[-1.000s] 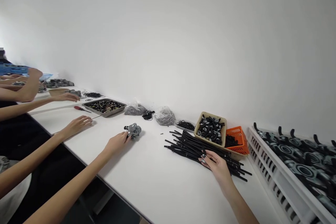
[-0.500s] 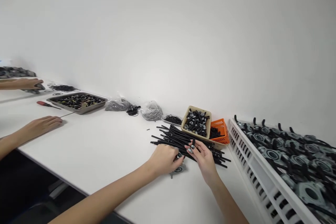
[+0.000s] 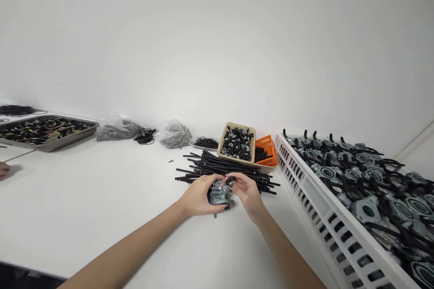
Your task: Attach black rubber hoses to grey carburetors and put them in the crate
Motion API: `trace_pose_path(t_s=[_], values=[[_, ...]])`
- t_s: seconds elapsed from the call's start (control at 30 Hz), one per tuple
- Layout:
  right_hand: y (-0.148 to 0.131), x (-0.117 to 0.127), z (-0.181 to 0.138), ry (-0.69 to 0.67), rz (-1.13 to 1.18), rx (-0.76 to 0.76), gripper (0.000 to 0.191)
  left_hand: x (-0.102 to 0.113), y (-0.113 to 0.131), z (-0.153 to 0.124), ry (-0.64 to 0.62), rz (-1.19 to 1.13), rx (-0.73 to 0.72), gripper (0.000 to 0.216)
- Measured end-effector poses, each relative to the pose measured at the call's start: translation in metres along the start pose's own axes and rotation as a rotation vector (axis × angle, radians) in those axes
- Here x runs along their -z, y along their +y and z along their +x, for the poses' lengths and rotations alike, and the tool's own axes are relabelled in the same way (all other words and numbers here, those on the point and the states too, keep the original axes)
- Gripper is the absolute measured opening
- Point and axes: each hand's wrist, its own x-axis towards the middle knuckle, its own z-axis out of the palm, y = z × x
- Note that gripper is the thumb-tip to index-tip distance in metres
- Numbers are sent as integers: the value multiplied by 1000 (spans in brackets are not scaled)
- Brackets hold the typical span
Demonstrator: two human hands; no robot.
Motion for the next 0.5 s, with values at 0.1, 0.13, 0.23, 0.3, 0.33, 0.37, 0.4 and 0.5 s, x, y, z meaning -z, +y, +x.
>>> trace_pose_path(t_s=[0.1, 0.13, 0.23, 0.3, 0.33, 0.37, 0.4, 0.5], values=[[1, -1, 0, 37, -9, -10, 29, -1, 0, 1, 6, -77, 81, 56], [1, -1, 0, 44, -3, -18, 30, -1, 1, 1, 6, -95, 95, 51], [3, -3, 0, 39, 36, -58, 31, 1, 3, 0, -11, -120, 109, 36], [4, -5, 0, 25, 60, -80, 31, 2, 4, -1, -14, -122, 108, 31], [5, -5, 0, 24, 65, -84, 30, 3, 4, -1, -12, -124, 108, 30], [5, -6, -1, 27, 66, -87, 30, 3, 4, -2, -10, -127, 108, 30], [4, -6, -1, 32, 68, -90, 31, 2, 4, -2, -9, -129, 107, 30], [2, -7, -2, 40, 81, -105, 32, 2, 4, -2, -10, -121, 102, 32]])
